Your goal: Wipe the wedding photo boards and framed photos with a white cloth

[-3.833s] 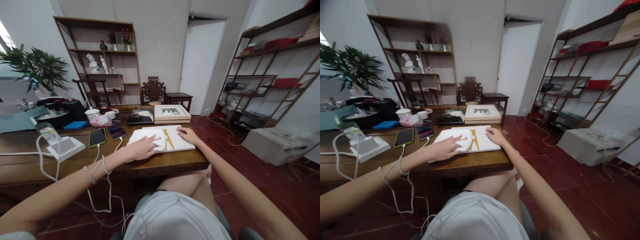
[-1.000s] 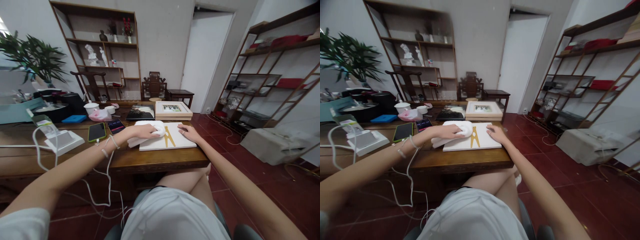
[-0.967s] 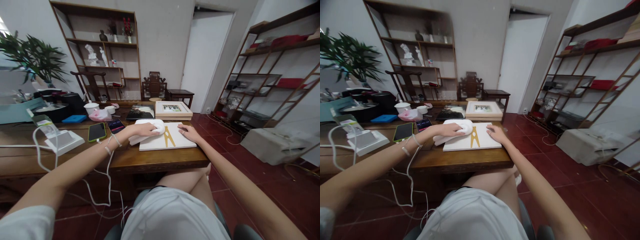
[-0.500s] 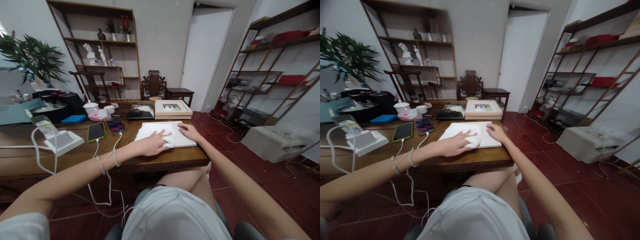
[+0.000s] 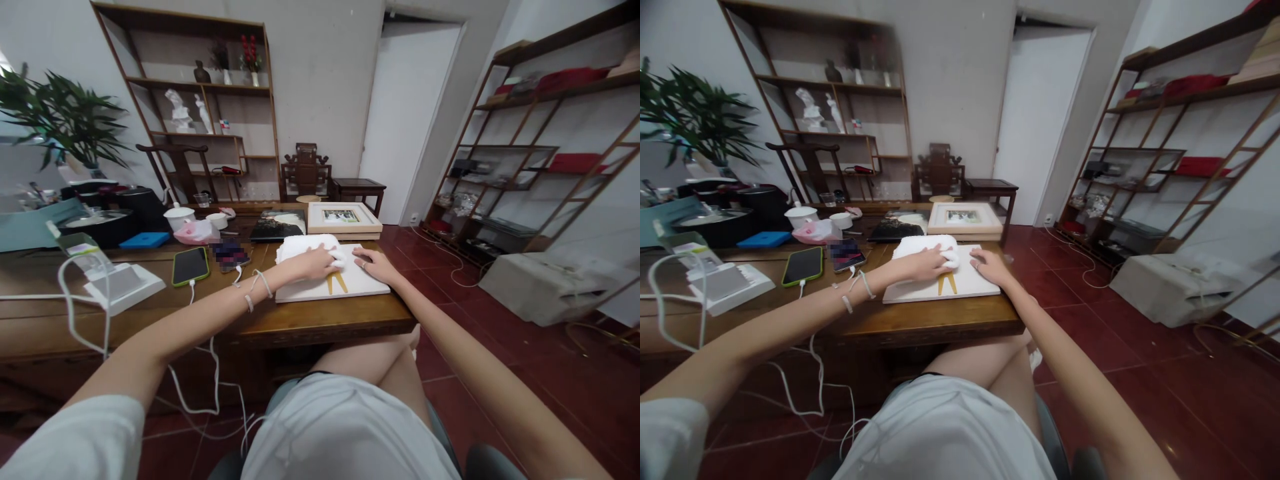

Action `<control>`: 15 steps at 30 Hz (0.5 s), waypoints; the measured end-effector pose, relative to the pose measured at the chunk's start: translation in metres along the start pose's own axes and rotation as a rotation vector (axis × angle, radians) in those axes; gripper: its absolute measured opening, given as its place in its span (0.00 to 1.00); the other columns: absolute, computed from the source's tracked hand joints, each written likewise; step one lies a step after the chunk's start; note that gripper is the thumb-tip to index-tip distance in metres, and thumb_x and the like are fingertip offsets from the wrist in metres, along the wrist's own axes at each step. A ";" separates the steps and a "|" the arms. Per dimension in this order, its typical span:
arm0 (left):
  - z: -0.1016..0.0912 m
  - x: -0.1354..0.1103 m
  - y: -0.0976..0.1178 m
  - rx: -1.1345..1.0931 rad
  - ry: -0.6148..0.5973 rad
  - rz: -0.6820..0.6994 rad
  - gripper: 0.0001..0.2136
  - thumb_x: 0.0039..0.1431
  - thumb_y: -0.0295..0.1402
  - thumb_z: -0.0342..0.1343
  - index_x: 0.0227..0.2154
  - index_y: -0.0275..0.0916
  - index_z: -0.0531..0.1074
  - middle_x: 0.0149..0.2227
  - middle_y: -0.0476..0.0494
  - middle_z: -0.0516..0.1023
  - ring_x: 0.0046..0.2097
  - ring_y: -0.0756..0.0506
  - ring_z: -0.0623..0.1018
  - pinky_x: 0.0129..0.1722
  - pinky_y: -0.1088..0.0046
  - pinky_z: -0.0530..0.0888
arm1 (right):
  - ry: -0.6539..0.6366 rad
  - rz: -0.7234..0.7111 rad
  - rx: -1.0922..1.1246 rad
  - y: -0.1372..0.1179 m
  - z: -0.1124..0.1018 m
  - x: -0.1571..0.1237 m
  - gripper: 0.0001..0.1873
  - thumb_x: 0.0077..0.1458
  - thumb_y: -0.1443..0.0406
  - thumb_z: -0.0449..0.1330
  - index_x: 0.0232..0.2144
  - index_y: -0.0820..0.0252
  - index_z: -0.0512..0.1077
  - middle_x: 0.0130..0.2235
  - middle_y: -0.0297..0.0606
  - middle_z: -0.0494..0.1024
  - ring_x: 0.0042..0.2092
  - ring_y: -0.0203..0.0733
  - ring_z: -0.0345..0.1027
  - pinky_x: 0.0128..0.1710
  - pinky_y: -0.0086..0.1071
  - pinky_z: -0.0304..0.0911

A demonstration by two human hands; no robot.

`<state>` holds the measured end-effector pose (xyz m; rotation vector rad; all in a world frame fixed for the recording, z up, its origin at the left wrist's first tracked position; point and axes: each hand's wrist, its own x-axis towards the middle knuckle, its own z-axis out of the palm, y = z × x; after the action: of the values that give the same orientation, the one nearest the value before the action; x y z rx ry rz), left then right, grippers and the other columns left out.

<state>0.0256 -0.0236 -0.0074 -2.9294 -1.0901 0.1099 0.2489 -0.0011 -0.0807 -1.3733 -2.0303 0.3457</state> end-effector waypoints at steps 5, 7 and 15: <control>0.004 -0.034 0.041 0.021 -0.013 0.054 0.16 0.66 0.36 0.40 0.50 0.44 0.69 0.65 0.36 0.55 0.64 0.31 0.55 0.53 0.44 0.61 | 0.000 0.002 0.014 -0.001 0.000 0.000 0.15 0.60 0.61 0.57 0.48 0.59 0.68 0.53 0.43 0.68 0.50 0.47 0.65 0.49 0.48 0.63; 0.004 -0.050 0.057 0.023 -0.014 0.079 0.17 0.65 0.36 0.40 0.50 0.42 0.70 0.65 0.34 0.53 0.64 0.30 0.54 0.54 0.44 0.60 | 0.002 -0.004 0.019 0.000 0.000 0.000 0.15 0.60 0.61 0.57 0.48 0.59 0.68 0.53 0.43 0.69 0.50 0.47 0.65 0.49 0.48 0.63; -0.006 -0.041 0.039 -0.010 0.028 0.059 0.18 0.66 0.40 0.39 0.42 0.38 0.72 0.48 0.33 0.75 0.50 0.37 0.74 0.47 0.61 0.69 | -0.001 -0.004 0.011 0.000 0.000 0.000 0.15 0.60 0.61 0.57 0.48 0.59 0.68 0.53 0.43 0.69 0.50 0.47 0.66 0.48 0.48 0.63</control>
<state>0.0207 -0.0798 -0.0005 -2.9632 -1.0036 0.0637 0.2487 -0.0010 -0.0801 -1.3627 -2.0288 0.3556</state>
